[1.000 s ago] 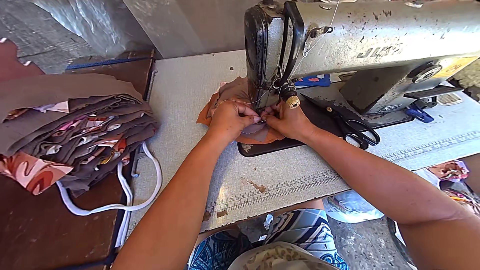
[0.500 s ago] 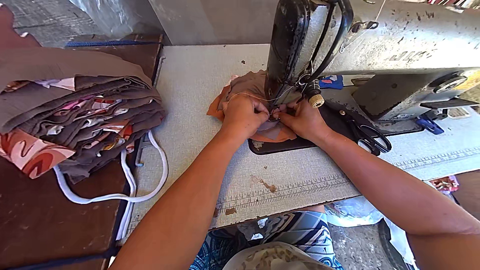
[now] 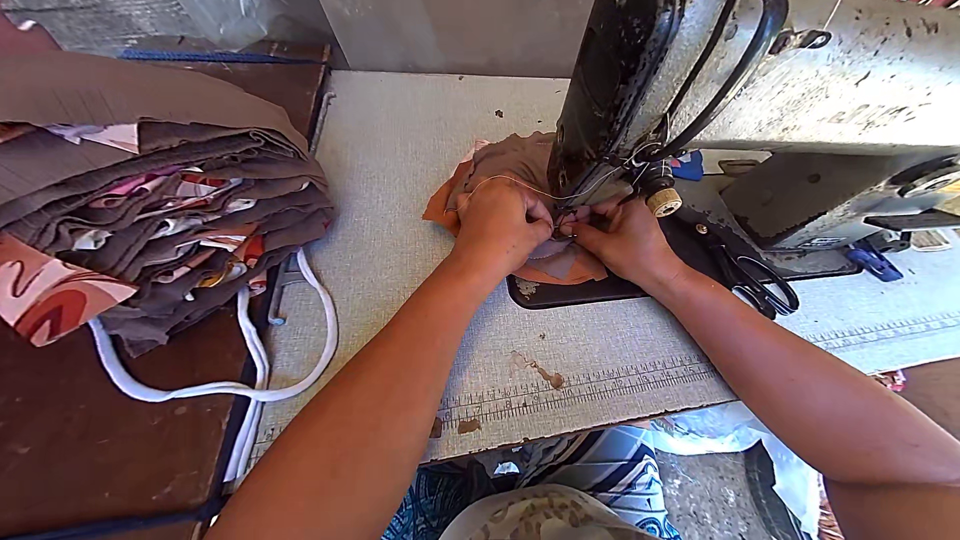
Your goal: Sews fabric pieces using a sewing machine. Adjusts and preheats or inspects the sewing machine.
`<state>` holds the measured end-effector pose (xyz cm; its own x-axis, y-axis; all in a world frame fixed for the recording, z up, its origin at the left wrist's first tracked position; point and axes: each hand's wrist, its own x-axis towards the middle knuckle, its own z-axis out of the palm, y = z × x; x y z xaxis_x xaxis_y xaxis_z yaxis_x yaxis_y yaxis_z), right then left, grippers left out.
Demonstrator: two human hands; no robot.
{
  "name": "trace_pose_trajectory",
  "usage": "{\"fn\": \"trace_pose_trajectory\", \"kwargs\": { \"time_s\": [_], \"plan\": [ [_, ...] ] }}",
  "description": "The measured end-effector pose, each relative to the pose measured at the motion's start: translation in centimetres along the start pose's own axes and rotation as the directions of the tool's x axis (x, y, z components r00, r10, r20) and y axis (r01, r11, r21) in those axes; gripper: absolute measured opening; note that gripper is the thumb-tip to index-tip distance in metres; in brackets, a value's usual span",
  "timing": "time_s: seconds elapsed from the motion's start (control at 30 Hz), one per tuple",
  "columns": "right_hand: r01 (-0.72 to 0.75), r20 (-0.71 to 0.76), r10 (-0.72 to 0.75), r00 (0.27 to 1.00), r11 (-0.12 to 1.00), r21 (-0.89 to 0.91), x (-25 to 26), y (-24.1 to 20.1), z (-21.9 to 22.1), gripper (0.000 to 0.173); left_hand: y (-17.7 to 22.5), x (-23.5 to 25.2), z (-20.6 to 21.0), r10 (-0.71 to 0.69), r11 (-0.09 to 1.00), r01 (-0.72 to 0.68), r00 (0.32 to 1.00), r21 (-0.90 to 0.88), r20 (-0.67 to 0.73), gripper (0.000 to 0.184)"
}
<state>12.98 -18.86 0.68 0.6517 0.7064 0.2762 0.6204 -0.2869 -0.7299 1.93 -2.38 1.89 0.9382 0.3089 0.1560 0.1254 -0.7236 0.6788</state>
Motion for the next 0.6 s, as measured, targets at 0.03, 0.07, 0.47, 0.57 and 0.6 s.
{"fn": "trace_pose_trajectory", "kwargs": {
  "time_s": [0.03, 0.07, 0.47, 0.57, 0.6],
  "plan": [
    [0.011, -0.002, -0.011, 1.000, 1.000, 0.002, 0.03, 0.08, 0.01, 0.010, -0.01, 0.03, 0.05, 0.000, 1.000, 0.000, 1.000, 0.003, -0.003, 0.008],
    [0.020, -0.002, -0.020, 1.000, 1.000, 0.004, 0.04, 0.13, -0.01, 0.011, 0.00, 0.05, 0.08, 0.000, 1.000, 0.000, 1.000, 0.002, -0.005, 0.008],
    [0.081, -0.011, -0.082, 0.997, 0.994, -0.075, 0.00, 0.34, -0.07, 0.011, 0.07, 0.23, 0.31, 0.020, 1.000, -0.020, 1.000, 0.011, -0.012, 0.009],
    [0.078, -0.016, -0.079, 0.997, 0.995, -0.058, 0.00, 0.12, 0.01, 0.011, 0.17, 0.26, 0.27, 0.014, 1.000, -0.014, 1.000, 0.015, -0.001, 0.009],
    [0.079, -0.017, -0.080, 0.997, 0.995, -0.068, 0.02, 0.02, 0.06, 0.012, 0.22, 0.26, 0.26, 0.011, 1.000, -0.011, 1.000, 0.017, 0.002, 0.009]
  ]
}}
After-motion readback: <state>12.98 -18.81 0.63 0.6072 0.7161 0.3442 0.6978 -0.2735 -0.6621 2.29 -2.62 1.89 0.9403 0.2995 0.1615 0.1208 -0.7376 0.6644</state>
